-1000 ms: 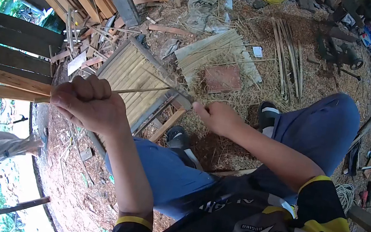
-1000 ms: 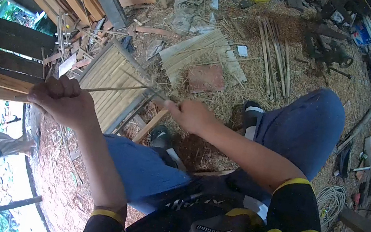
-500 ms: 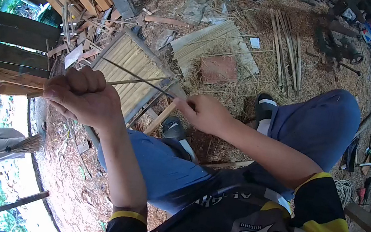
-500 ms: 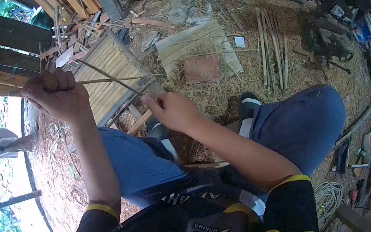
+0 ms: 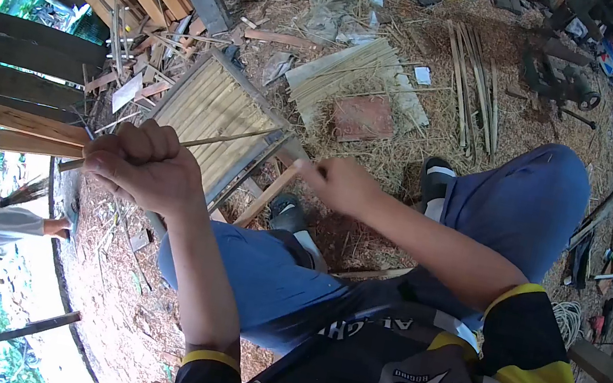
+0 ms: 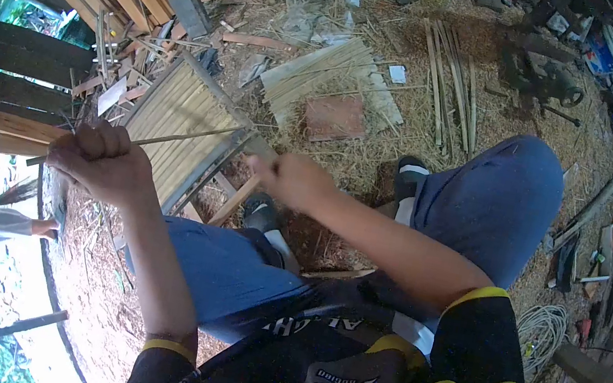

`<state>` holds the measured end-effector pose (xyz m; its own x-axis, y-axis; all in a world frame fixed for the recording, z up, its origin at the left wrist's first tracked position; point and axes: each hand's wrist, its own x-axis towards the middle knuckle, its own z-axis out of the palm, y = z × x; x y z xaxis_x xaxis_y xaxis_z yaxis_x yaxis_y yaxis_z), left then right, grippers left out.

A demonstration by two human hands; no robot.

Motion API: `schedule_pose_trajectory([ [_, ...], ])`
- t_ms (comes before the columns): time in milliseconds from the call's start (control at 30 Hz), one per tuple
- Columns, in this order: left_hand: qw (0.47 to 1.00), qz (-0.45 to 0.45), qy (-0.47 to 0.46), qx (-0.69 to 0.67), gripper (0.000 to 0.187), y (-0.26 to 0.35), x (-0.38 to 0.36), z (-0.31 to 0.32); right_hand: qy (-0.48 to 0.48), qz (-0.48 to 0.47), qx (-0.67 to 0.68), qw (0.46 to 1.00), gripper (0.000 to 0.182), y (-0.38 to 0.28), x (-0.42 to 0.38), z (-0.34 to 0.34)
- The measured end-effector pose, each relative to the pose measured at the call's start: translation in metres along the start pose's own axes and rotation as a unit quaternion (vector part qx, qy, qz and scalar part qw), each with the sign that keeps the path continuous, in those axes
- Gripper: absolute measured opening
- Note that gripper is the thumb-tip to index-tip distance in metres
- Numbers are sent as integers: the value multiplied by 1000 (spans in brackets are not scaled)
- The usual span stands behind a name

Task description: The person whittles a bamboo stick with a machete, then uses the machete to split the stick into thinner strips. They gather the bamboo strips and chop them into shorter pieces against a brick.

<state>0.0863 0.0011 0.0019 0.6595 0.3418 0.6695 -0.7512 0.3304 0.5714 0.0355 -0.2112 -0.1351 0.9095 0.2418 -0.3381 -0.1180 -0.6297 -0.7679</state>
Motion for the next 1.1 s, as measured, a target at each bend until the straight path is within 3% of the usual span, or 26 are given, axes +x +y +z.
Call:
schedule_pose_trajectory([
  [100, 1000, 2, -19, -7, 46, 2, -3, -5, -4, 51, -8, 999, 74, 29, 19, 7],
  [200, 1000, -2, -10, -27, 45, 2, -10, -4, 26, -43, 59, 997, 75, -25, -9, -6],
  [300, 1000, -6, -15, -2, 45, 5, -14, -5, 82, -159, 46, 983, 76, -33, -18, -1],
  [400, 1000, -11, -12, 4, 46, 13, -22, -4, 34, 11, 25, 999, 74, 5, 3, 12],
  [500, 999, 13, -41, -1, 47, 12, -27, -9, -3, 50, 7, 999, 73, 18, 14, 6],
  [600, 999, 22, -31, 12, 48, 15, -34, -7, 16, -28, 21, 999, 75, -32, -15, -5],
  [700, 999, 10, -26, 30, 49, 20, -37, -7, 41, -136, 56, 988, 79, -34, -27, 0],
  [800, 999, 8, -25, 44, 48, 26, -38, -11, 33, -8, -2, 999, 77, 5, 1, 13],
  [900, 999, 8, -23, 36, 48, 25, -40, -19, 10, 30, -17, 999, 75, 15, 12, 10],
  [1000, 999, 6, -14, 42, 48, 28, -44, -19, 35, -85, 21, 995, 73, -21, -12, 9],
  [1100, 999, 15, 4, 35, 50, 27, -45, -22, 36, -136, 24, 990, 77, -23, -20, 12],
])
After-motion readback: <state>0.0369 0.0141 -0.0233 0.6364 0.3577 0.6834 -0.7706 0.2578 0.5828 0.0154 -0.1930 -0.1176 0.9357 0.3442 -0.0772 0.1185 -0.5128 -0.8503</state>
